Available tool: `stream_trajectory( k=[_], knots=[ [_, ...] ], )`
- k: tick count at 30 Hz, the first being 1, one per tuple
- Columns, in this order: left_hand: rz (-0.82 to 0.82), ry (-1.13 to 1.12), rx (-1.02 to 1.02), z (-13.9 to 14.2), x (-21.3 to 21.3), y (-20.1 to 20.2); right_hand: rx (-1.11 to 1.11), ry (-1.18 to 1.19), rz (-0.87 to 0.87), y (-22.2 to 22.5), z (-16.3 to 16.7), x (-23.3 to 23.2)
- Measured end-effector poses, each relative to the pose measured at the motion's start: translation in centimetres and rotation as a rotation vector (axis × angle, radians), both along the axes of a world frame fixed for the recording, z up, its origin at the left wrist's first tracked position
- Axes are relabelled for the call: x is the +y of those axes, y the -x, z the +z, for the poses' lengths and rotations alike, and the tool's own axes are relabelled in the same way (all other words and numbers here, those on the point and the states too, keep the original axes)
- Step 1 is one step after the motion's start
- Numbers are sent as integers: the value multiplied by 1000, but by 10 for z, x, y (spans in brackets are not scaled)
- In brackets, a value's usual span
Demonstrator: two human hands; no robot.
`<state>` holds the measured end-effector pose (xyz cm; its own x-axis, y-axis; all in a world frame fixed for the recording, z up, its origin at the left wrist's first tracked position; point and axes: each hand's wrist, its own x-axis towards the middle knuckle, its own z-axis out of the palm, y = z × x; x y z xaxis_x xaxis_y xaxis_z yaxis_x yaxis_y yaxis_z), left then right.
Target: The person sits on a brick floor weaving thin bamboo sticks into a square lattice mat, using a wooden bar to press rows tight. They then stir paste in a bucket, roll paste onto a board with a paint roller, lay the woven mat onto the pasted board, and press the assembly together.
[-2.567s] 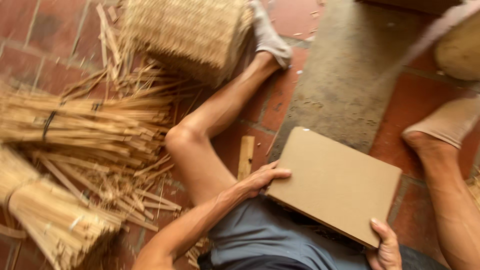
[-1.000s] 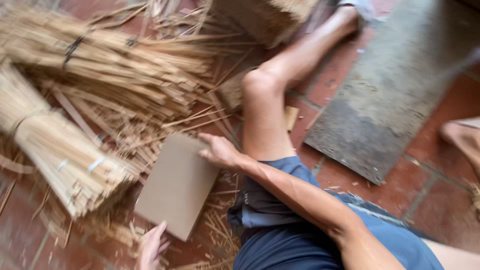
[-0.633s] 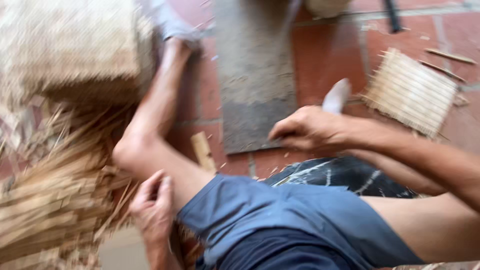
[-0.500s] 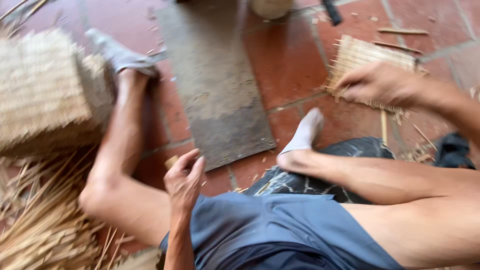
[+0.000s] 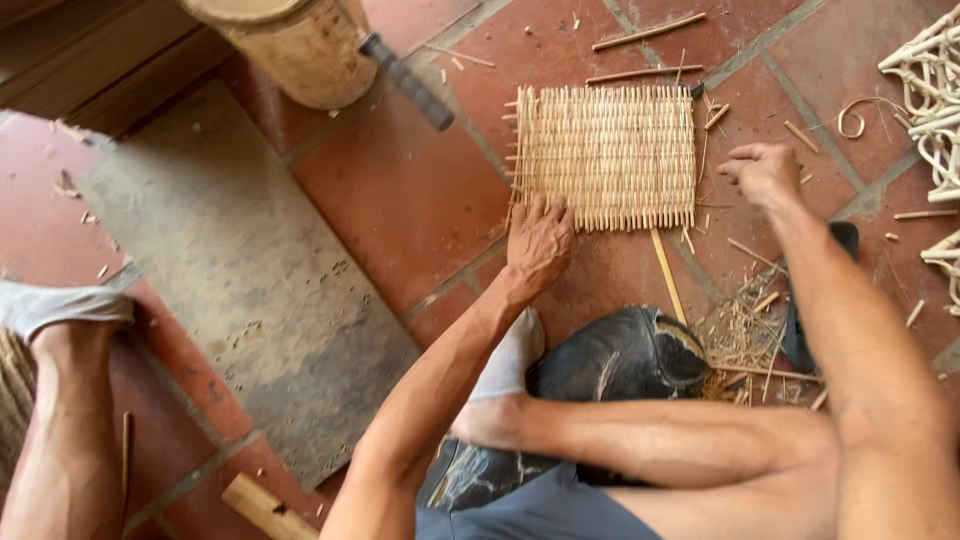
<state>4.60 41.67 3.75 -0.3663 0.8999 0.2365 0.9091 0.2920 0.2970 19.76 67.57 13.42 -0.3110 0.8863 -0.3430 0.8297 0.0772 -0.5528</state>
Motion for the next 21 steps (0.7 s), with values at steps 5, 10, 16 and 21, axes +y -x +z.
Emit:
stream_trajectory(
  k=[5,10,16,21],
  knots=[
    [-14,136,46,-33,37,3,160,-42,55,22,-40,11],
    [32,51,191,-44,38,0,270,154,-13,33,-64,21],
    [29,131,2,-39,33,7,531,513,-128,26,-57,22],
    [21,201,-192,-36,31,15,671,448,-30,21,-50,33]
  ],
)
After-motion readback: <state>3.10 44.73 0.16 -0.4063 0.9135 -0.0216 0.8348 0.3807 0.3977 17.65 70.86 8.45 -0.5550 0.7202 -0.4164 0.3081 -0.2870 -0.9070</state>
